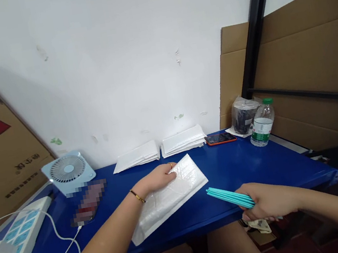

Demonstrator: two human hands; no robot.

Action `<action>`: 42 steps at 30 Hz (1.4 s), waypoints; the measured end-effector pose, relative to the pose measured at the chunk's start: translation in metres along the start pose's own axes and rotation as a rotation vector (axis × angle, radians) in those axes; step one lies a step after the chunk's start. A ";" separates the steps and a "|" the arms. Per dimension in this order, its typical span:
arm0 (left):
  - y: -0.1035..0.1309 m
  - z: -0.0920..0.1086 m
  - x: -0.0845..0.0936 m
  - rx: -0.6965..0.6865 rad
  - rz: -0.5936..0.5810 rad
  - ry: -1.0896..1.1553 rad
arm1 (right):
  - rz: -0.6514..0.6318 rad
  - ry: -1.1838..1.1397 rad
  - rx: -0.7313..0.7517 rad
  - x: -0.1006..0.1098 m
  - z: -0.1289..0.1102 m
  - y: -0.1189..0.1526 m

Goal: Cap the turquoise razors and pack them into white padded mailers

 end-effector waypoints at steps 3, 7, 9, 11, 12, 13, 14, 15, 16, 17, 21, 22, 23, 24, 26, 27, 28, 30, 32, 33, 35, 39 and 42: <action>-0.010 -0.042 -0.003 0.142 0.228 0.355 | 0.010 -0.003 -0.027 0.000 0.008 0.003; 0.017 -0.097 -0.014 0.269 0.495 0.666 | 0.009 -0.042 -0.051 0.002 0.023 0.005; 0.045 -0.112 -0.014 0.343 0.589 0.560 | 0.020 -0.054 -0.052 0.006 0.029 0.006; 0.083 -0.114 0.004 0.435 0.814 0.279 | 0.020 -0.048 -0.056 0.010 0.033 0.007; 0.095 -0.103 0.014 0.423 0.893 0.112 | 0.024 -0.025 -0.053 0.013 0.033 0.007; 0.097 -0.086 0.020 0.362 0.903 -0.055 | 0.034 0.024 -0.050 0.016 0.032 0.007; 0.088 -0.066 0.020 0.264 0.826 -0.208 | 0.054 0.101 -0.047 0.021 0.031 0.007; 0.070 -0.047 0.011 0.140 0.654 -0.334 | 0.088 0.203 -0.040 0.026 0.028 0.007; 0.048 -0.032 -0.009 0.017 0.411 -0.431 | 0.136 0.326 -0.028 0.031 0.024 0.007; 0.031 -0.024 -0.029 -0.070 0.195 -0.492 | 0.193 0.464 -0.018 0.037 0.019 0.007; -0.022 -0.036 -0.068 -0.090 -0.191 -0.551 | 0.356 0.923 -0.083 0.054 0.007 0.006; -0.032 -0.041 -0.071 -0.082 -0.221 -0.550 | 0.379 0.992 -0.114 0.058 0.005 0.005; -0.040 -0.045 -0.072 -0.080 -0.221 -0.550 | 0.401 1.044 -0.139 0.063 0.004 0.004; -0.045 -0.047 -0.071 -0.085 -0.203 -0.552 | 0.424 1.083 -0.154 0.067 0.002 0.003; -0.048 -0.046 -0.064 -0.103 -0.139 -0.558 | 0.460 1.132 -0.168 0.075 -0.002 -0.001; -0.047 -0.045 -0.061 -0.107 -0.113 -0.558 | 0.468 1.146 -0.170 0.078 -0.004 -0.004; -0.044 -0.044 -0.058 -0.107 -0.093 -0.555 | 0.469 1.155 -0.172 0.080 -0.004 -0.007; -0.038 -0.040 -0.053 -0.104 -0.056 -0.540 | 0.472 1.169 -0.172 0.082 -0.007 -0.014; -0.033 -0.034 -0.047 -0.098 -0.007 -0.511 | 0.484 1.191 -0.169 0.083 -0.013 -0.020; -0.031 -0.030 -0.045 -0.095 0.015 -0.488 | 0.491 1.205 -0.166 0.083 -0.018 -0.023; -0.029 -0.022 -0.042 -0.095 0.048 -0.422 | 0.506 1.238 -0.154 0.082 -0.034 -0.028; -0.028 0.001 -0.038 -0.135 0.144 -0.248 | 0.549 1.291 -0.103 0.082 -0.085 -0.032; -0.024 0.015 -0.034 -0.166 0.298 -0.206 | 0.527 1.296 -0.068 0.081 -0.120 -0.039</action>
Point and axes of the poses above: each hand's wrist, its own y-axis away from the middle knuckle, its own x-axis out of the back of the hand, z = x × y, the point moved 10 cm from there along -y, towards the middle knuckle, and after that the axes turned 2 degrees about -z, right-handed, at the moved point
